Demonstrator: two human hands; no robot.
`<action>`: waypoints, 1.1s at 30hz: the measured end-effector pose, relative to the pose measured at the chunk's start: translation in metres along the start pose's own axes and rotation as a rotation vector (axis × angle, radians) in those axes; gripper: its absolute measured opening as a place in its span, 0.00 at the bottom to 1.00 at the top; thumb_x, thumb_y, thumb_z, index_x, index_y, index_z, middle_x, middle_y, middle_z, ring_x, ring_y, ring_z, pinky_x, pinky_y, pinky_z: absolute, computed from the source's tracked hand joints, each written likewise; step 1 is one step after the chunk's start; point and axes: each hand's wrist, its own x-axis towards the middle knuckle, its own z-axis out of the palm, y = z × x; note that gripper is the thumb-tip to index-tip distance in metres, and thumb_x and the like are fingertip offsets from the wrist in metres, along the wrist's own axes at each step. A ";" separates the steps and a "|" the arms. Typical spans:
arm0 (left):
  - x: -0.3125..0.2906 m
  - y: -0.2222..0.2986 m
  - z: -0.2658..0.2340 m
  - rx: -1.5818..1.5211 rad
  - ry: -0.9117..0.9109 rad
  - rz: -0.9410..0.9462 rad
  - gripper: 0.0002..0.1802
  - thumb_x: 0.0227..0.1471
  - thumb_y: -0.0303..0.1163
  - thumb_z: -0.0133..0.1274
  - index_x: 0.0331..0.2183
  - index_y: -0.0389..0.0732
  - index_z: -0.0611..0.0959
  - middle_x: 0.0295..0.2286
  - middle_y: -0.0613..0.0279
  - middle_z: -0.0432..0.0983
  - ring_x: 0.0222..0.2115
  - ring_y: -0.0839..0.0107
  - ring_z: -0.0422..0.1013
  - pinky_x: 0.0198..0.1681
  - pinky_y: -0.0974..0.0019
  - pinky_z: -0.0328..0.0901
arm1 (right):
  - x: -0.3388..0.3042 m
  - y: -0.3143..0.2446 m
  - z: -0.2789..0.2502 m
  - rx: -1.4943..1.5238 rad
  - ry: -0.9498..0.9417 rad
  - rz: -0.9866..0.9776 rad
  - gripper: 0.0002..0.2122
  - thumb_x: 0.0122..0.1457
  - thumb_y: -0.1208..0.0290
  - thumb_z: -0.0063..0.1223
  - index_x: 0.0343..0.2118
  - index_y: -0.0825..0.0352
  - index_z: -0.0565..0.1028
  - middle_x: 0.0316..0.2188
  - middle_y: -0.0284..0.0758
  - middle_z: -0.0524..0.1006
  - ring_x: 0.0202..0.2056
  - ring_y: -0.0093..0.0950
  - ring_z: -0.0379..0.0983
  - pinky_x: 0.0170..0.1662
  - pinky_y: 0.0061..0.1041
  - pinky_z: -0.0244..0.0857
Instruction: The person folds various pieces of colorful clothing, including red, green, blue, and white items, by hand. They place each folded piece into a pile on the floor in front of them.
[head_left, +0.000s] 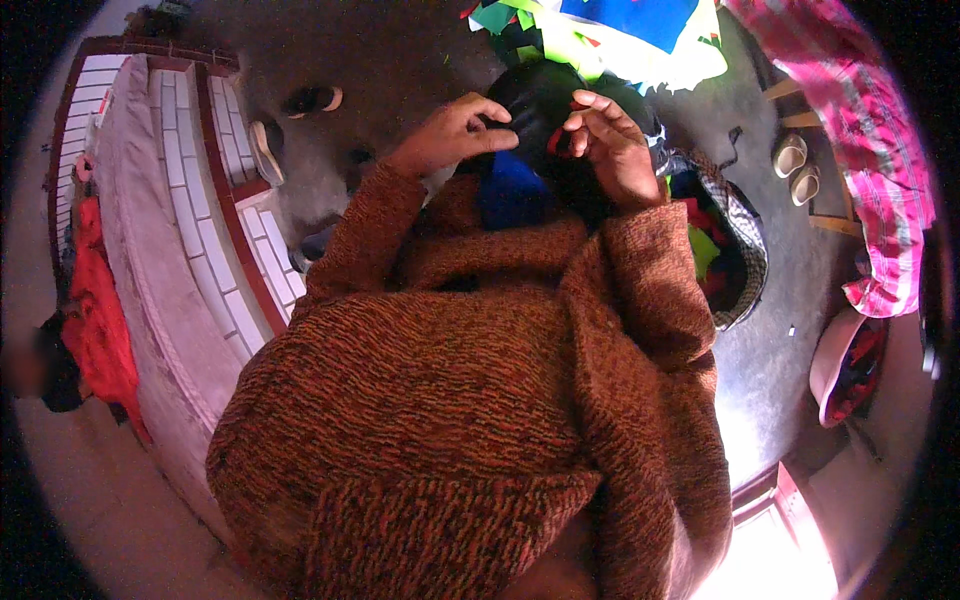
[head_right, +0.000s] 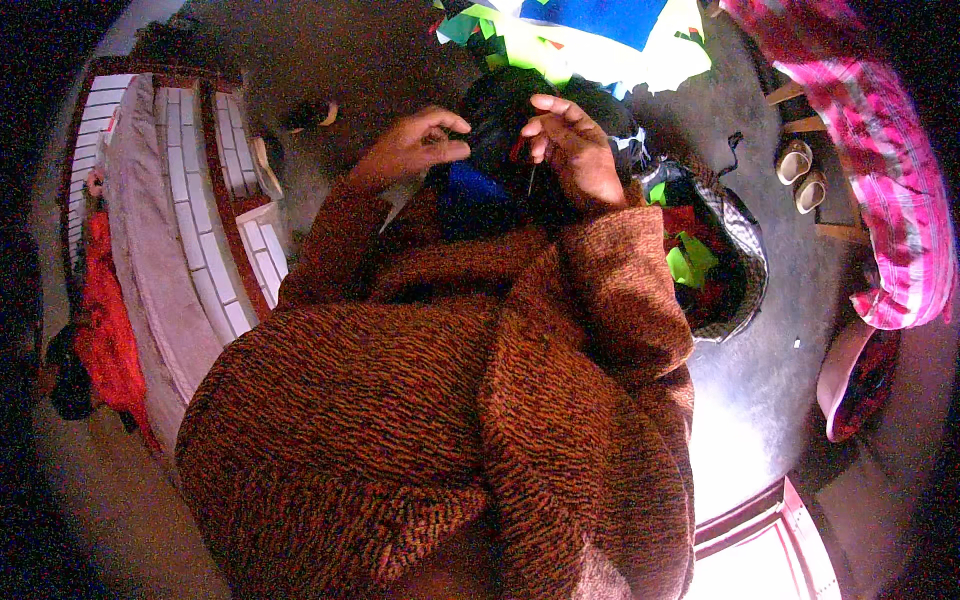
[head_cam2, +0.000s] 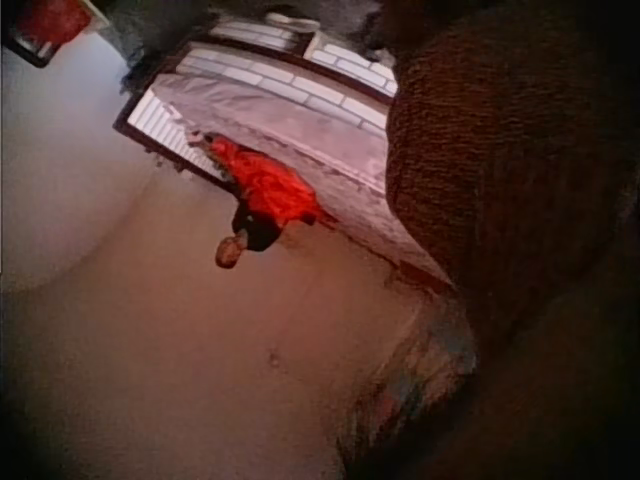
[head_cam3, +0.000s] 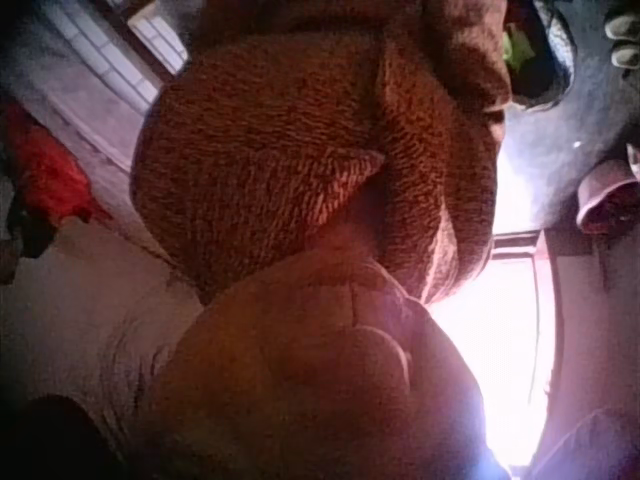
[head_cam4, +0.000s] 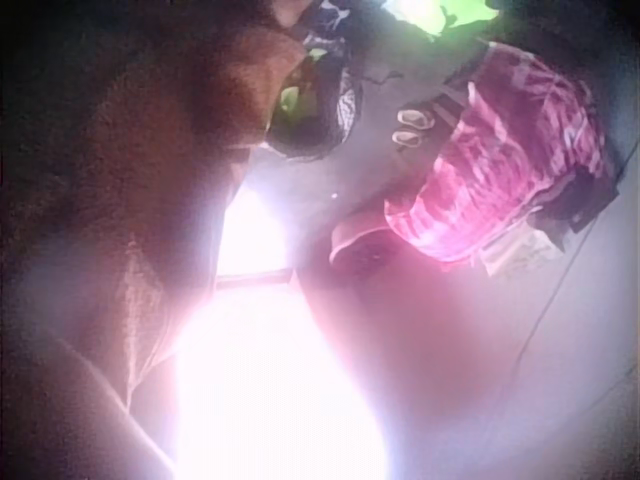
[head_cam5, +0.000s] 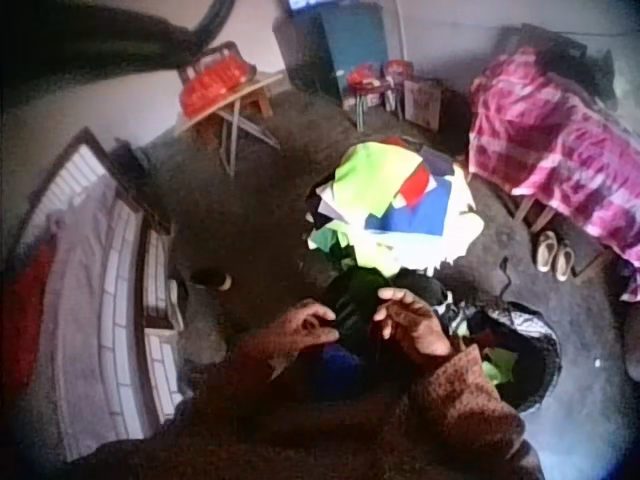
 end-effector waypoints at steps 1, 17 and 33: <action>-0.004 0.000 0.007 0.088 0.075 0.067 0.22 0.38 0.45 0.61 0.32 0.38 0.78 0.29 0.63 0.72 0.30 0.72 0.68 0.35 0.70 0.63 | 0.001 0.002 -0.002 0.013 -0.015 -0.019 0.12 0.59 0.74 0.39 0.45 0.70 0.66 0.30 0.35 0.73 0.25 0.21 0.65 0.32 0.18 0.61; -0.006 0.029 0.012 -0.096 0.103 0.060 0.11 0.47 0.35 0.54 0.28 0.37 0.75 0.22 0.70 0.68 0.26 0.82 0.63 0.29 0.75 0.60 | 0.001 0.002 -0.006 -0.043 -0.096 -0.014 0.16 0.60 0.65 0.41 0.46 0.70 0.65 0.34 0.35 0.73 0.32 0.22 0.70 0.36 0.20 0.63; 0.003 0.037 0.040 -0.653 0.234 0.098 0.12 0.45 0.23 0.53 0.33 0.42 0.70 0.28 0.70 0.67 0.31 0.80 0.64 0.36 0.75 0.61 | -0.007 0.001 0.003 0.064 -0.123 -0.020 0.15 0.53 0.72 0.53 0.44 0.67 0.69 0.40 0.34 0.72 0.42 0.26 0.68 0.50 0.30 0.58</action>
